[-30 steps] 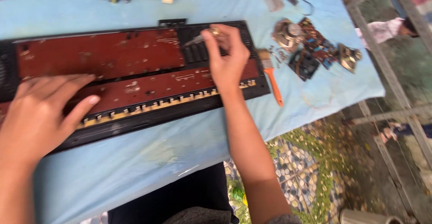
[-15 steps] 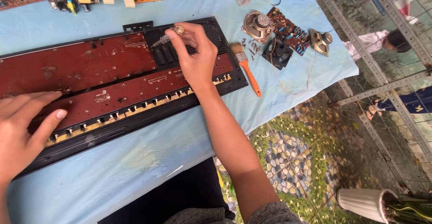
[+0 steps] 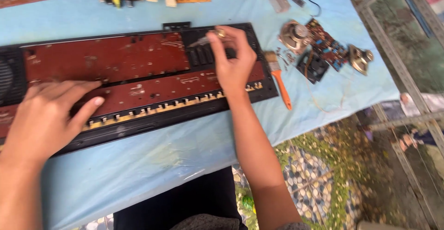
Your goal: The person uses a screwdriver to tighten screws on the circuit board of a disassembled electronic device, likely a keyboard or synthesizer. The hands manipulate the tool and the device components on a table covered with a blue cloth.
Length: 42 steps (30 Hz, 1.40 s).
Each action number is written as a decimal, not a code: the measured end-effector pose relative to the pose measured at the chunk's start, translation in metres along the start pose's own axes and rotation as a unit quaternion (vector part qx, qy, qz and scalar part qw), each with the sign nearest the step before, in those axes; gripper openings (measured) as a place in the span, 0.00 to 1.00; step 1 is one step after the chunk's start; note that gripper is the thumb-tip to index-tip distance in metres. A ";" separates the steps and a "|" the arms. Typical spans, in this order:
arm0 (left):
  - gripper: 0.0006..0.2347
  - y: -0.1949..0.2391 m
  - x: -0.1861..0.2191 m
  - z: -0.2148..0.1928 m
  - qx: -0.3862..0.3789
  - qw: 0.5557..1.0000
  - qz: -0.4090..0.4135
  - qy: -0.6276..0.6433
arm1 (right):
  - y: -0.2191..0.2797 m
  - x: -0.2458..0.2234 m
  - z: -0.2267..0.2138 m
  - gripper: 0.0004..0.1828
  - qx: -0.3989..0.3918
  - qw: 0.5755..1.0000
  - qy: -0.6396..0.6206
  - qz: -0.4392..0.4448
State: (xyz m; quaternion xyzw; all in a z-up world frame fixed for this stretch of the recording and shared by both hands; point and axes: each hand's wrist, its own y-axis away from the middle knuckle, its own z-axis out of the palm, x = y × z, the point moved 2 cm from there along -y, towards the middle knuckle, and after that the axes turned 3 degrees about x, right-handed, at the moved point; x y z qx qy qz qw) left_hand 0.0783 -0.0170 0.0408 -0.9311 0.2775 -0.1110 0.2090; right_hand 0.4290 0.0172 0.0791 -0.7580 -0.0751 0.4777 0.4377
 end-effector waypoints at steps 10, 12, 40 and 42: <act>0.15 -0.006 0.001 -0.010 -0.025 0.996 -0.013 0.090 | 0.000 -0.003 0.003 0.09 -0.020 1.000 0.004 -0.012; 0.16 -0.005 0.000 -0.008 -0.029 0.995 -0.015 0.090 | 0.001 -0.005 0.003 0.08 -0.018 1.000 0.004 -0.015; 0.12 -0.005 0.002 -0.003 -0.016 0.993 -0.041 0.108 | -0.001 0.032 0.004 0.04 -0.055 0.997 0.016 -0.053; 0.12 -0.004 0.002 -0.003 -0.015 0.993 -0.039 0.107 | 0.000 0.031 0.005 0.05 -0.058 0.997 0.017 -0.052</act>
